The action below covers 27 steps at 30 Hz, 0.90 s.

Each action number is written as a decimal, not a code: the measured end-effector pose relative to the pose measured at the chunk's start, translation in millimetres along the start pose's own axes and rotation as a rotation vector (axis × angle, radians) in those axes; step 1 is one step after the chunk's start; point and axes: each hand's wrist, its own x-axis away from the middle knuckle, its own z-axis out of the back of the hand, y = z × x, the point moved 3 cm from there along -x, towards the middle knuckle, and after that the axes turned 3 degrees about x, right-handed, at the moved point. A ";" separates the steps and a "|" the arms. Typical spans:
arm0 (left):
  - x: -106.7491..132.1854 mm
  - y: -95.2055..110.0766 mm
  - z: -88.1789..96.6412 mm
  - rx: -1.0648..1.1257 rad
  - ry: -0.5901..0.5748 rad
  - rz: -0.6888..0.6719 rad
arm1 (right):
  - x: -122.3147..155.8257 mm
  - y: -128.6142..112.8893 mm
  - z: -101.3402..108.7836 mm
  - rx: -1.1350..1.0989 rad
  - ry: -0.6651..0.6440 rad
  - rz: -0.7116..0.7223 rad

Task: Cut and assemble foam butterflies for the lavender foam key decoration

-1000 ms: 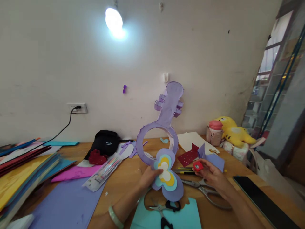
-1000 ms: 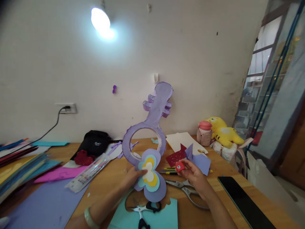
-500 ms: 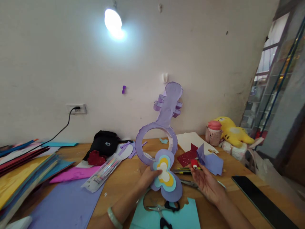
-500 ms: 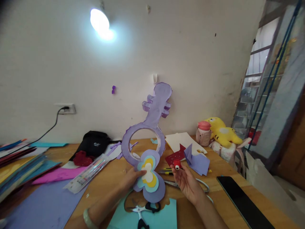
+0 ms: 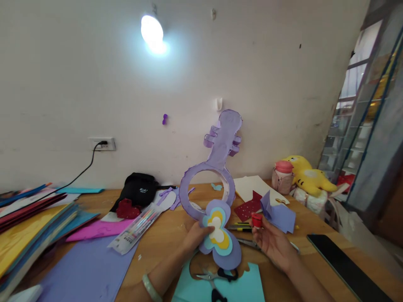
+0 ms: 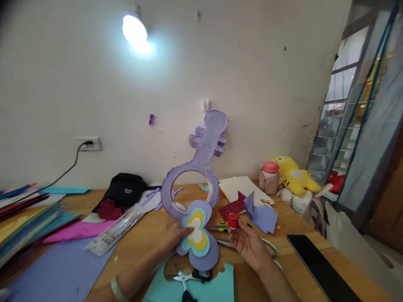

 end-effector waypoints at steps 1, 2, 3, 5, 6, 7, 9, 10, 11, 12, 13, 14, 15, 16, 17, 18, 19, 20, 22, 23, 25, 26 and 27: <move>1.0 0.5 -0.2 -0.012 0.009 0.000 | 0.5 -0.2 0.0 0.002 0.003 0.008; 1.9 1.2 -0.2 -0.024 0.027 -0.005 | 1.1 -0.5 -0.3 0.001 0.006 0.015; 2.5 1.7 -0.3 -0.030 0.042 -0.010 | 1.6 -0.8 -0.8 -0.005 0.009 0.020; 3.1 2.1 -1.0 -0.020 0.047 -0.010 | 2.3 -1.2 -2.2 -0.024 0.012 0.020; 2.9 2.1 -1.1 -0.014 0.047 -0.008 | 2.5 -1.3 -3.0 -0.033 0.012 0.014; 2.6 2.0 -1.3 -0.010 0.046 -0.006 | 2.6 -1.3 -3.6 -0.042 0.012 0.007; 1.7 1.7 -1.1 -0.012 0.043 -0.002 | 2.9 -1.1 -4.2 -0.057 0.013 -0.007; 1.4 1.6 -0.9 -0.016 0.042 0.001 | 3.0 -0.9 -4.2 -0.062 0.012 -0.012; 1.1 1.6 -0.7 -0.019 0.042 0.002 | 3.1 -0.6 -4.0 -0.062 0.009 -0.013; 1.0 1.7 -0.6 -0.024 0.039 0.004 | 3.2 -0.5 -3.6 -0.056 0.006 -0.006; 0.9 2.0 -0.7 -0.028 0.033 0.005 | 3.2 -0.3 -3.0 -0.047 0.003 0.006; 1.0 2.4 -0.8 -0.033 0.028 0.007 | 3.1 -0.1 -2.4 -0.037 -0.001 0.018; 1.2 2.8 -0.9 -0.040 0.022 0.009 | 2.9 0.2 -1.8 -0.028 -0.004 0.029; 1.3 3.2 -1.0 -0.050 0.020 0.013 | 2.7 0.5 -1.3 -0.023 -0.008 0.038; 1.5 3.5 -1.0 -0.058 0.020 0.016 | 2.4 0.9 -1.0 -0.021 -0.014 0.043; 1.5 3.6 -0.9 -0.064 0.021 0.017 | 2.2 1.2 -0.8 -0.019 -0.020 0.044; 1.4 3.7 -0.7 -0.067 0.024 0.015 | 2.0 1.5 -0.9 -0.018 -0.025 0.042; 1.2 3.4 -0.7 -0.067 0.022 0.013 | 2.0 1.6 -1.0 -0.016 -0.027 0.040; 0.4 2.4 -0.7 -0.064 0.019 0.005 | 2.2 1.6 -1.3 -0.011 -0.020 0.037; 0.1 1.7 -0.9 -0.062 0.020 0.003 | 2.4 1.4 -1.4 -0.008 -0.014 0.037; 0.2 1.0 -1.6 -0.076 0.020 0.003 | 2.9 1.1 -1.5 0.007 -0.004 0.043; 0.8 1.5 -1.9 -0.098 0.022 0.001 | 3.1 0.9 -1.5 0.020 -0.005 0.050; 2.0 2.9 -2.0 -0.126 0.023 0.000 | 3.3 0.8 -1.5 0.037 -0.009 0.057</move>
